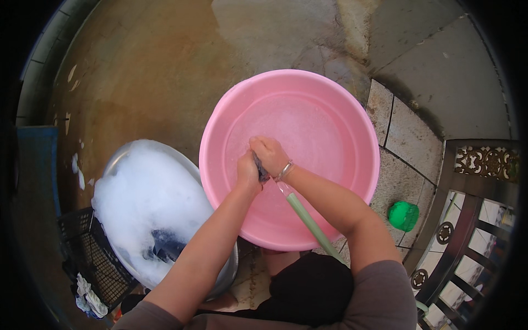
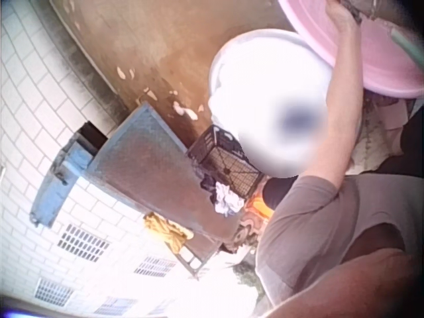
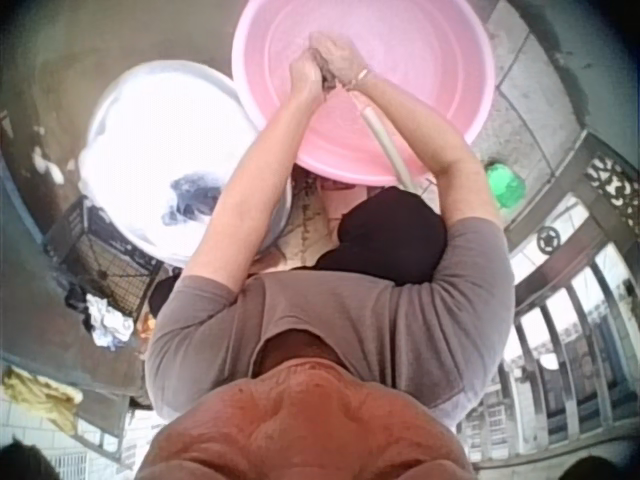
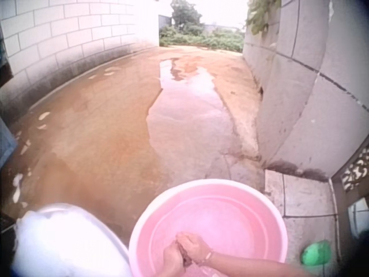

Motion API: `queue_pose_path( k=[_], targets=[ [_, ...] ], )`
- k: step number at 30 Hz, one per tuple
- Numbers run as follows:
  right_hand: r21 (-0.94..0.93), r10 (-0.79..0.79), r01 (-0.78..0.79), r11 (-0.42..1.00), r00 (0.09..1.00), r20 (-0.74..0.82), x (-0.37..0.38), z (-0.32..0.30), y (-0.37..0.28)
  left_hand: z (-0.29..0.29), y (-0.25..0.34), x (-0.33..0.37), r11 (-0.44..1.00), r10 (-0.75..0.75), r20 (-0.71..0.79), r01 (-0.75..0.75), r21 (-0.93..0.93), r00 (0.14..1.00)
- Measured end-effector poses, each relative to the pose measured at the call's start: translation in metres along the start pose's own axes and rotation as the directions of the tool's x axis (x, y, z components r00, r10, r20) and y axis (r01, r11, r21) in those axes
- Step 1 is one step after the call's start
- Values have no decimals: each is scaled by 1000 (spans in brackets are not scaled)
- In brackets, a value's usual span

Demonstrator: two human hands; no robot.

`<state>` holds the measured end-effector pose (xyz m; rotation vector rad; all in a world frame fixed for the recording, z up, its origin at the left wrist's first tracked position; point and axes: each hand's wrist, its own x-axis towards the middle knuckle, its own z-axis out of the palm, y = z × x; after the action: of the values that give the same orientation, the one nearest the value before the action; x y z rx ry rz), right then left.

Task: The person rinses a cloth in a basin of water using a hose, wrings it out, hangs it on a gate, and then scrubs other items in a large basin of soapy water by hand.

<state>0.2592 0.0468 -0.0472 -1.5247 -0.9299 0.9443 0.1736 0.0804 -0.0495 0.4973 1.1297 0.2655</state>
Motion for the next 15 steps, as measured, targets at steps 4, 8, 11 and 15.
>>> queue_pose_path(
  k=[4, 8, 11, 15],
  targets=[
    [472, 454, -389, 792, 891, -29, 6, -13, -5, 0, -4, 4, 981, 155, 107, -165, 97, 982],
    [696, 497, -353, 625, 868, -7, 2, -10, -7, -7, 4, 15, 864, -10, 135, 77, -498, 991],
    [369, 347, -370, 853, 929, 130, -12, 6, -2, -10, 5, 14, 793, -56, 172, 149, -591, 983],
    [-414, -47, 91, 906, 992, 114, -16, 4, 0, -10, 5, 0, 832, -45, 340, 224, -508, 939]
  ],
)
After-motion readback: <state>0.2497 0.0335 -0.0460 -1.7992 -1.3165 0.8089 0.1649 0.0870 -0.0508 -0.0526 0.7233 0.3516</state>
